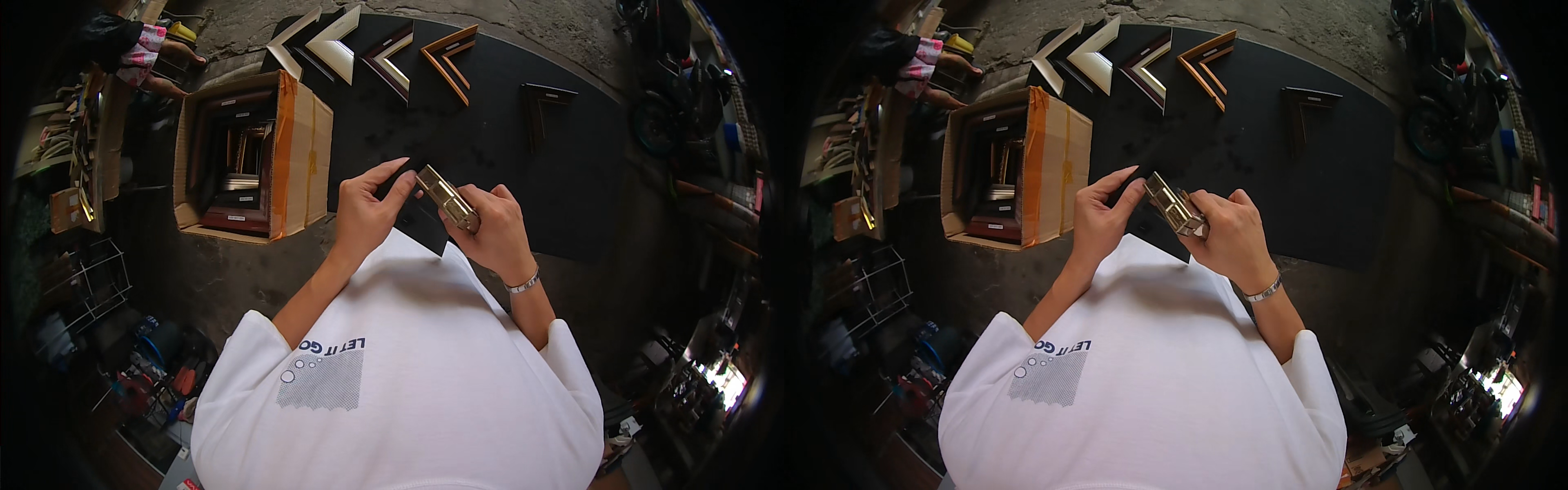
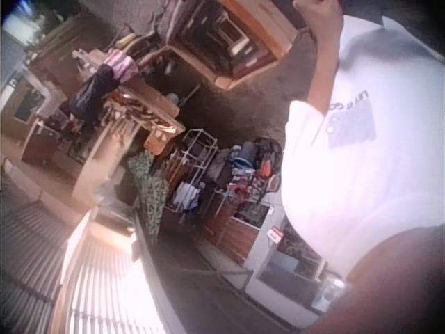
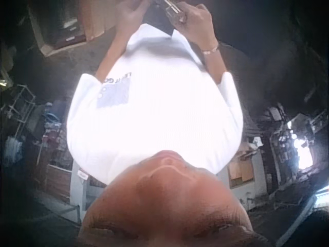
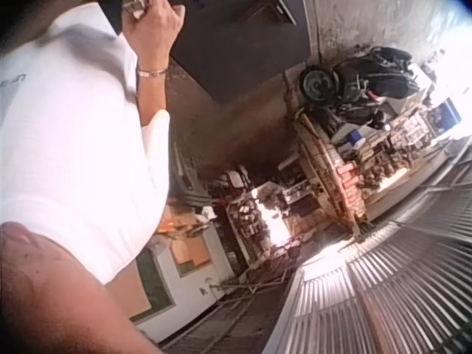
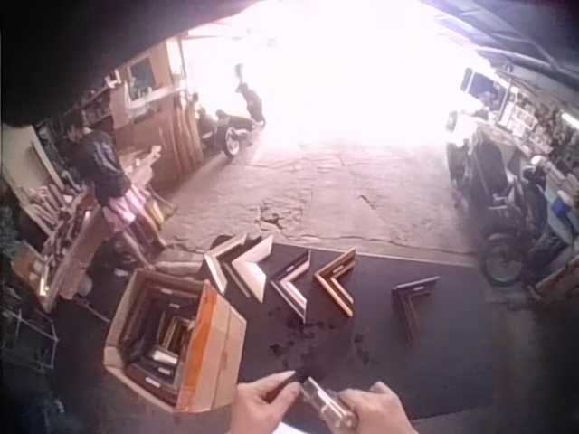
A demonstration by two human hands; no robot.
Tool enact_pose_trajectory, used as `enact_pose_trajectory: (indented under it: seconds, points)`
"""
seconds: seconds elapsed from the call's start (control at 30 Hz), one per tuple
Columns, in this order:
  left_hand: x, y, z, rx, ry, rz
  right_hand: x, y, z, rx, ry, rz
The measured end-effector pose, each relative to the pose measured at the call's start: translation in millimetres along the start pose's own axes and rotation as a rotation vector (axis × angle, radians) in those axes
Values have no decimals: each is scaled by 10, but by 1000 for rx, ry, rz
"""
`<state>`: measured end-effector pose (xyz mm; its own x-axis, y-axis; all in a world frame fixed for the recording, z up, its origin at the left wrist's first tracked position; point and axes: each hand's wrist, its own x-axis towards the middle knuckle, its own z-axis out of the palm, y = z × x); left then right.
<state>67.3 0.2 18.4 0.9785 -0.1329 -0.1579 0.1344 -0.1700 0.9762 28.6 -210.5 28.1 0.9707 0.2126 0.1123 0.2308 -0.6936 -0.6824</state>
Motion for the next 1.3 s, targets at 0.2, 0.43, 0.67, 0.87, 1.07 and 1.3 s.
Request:
enact_pose_trajectory:
  seconds: [0.2, 0.43, 0.67, 0.87, 1.07, 1.3]
  points:
    - [6, -11, 6, -85, -14, 28, 12, -14, 24, -44, 12, 3]
    - [21, -23, -9, -71, -39, 35, -9, -24, 47, -42, 23, 29]
    - [73, -77, 79, -52, -63, 23, -48, 132, 215, -40, 104, 86]
    - [212, -104, 160, -162, -47, 6, -265, 454, 343, 636, 519, 385]
    - [259, 58, -151, -408, -177, -51, -470, 1555, 143, 664, 561, 763]
    - [-2, 808, -975, 206, -358, 281, -1196, 2920, 700, 342, 286, 895]
